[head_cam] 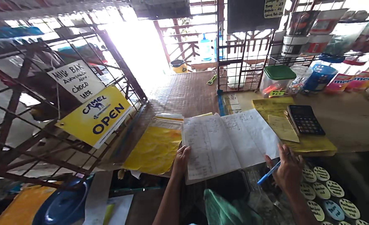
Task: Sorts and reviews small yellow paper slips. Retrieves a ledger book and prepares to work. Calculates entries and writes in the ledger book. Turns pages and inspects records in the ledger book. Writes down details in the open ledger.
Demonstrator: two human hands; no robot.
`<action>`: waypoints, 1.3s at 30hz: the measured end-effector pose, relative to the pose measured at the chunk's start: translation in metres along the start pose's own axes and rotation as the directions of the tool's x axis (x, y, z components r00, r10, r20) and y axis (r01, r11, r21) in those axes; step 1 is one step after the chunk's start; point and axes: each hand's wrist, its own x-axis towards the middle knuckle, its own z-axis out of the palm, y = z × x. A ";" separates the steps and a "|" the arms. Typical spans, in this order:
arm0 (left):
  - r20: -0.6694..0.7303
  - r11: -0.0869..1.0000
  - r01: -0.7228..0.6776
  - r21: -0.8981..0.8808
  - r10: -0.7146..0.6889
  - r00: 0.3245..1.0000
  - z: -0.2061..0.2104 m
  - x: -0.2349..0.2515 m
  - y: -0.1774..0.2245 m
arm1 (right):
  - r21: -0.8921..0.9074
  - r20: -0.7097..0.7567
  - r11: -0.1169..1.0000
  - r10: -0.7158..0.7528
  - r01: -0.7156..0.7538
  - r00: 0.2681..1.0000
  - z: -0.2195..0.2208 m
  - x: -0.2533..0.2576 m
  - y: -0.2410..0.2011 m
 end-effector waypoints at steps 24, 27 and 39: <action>0.024 0.999 0.009 -0.050 -0.007 1.000 -0.002 -0.001 0.003 | 0.039 0.024 0.999 -0.012 0.011 1.000 -0.001 0.000 0.005; 0.028 0.999 0.012 -0.043 -0.011 1.000 -0.002 -0.001 0.005 | 0.043 0.024 0.999 -0.012 0.011 1.000 0.000 0.000 0.005; 0.052 0.999 0.005 -0.038 -0.003 0.999 -0.004 0.002 -0.001 | 0.061 0.041 0.998 -0.004 0.002 0.999 -0.002 0.000 0.006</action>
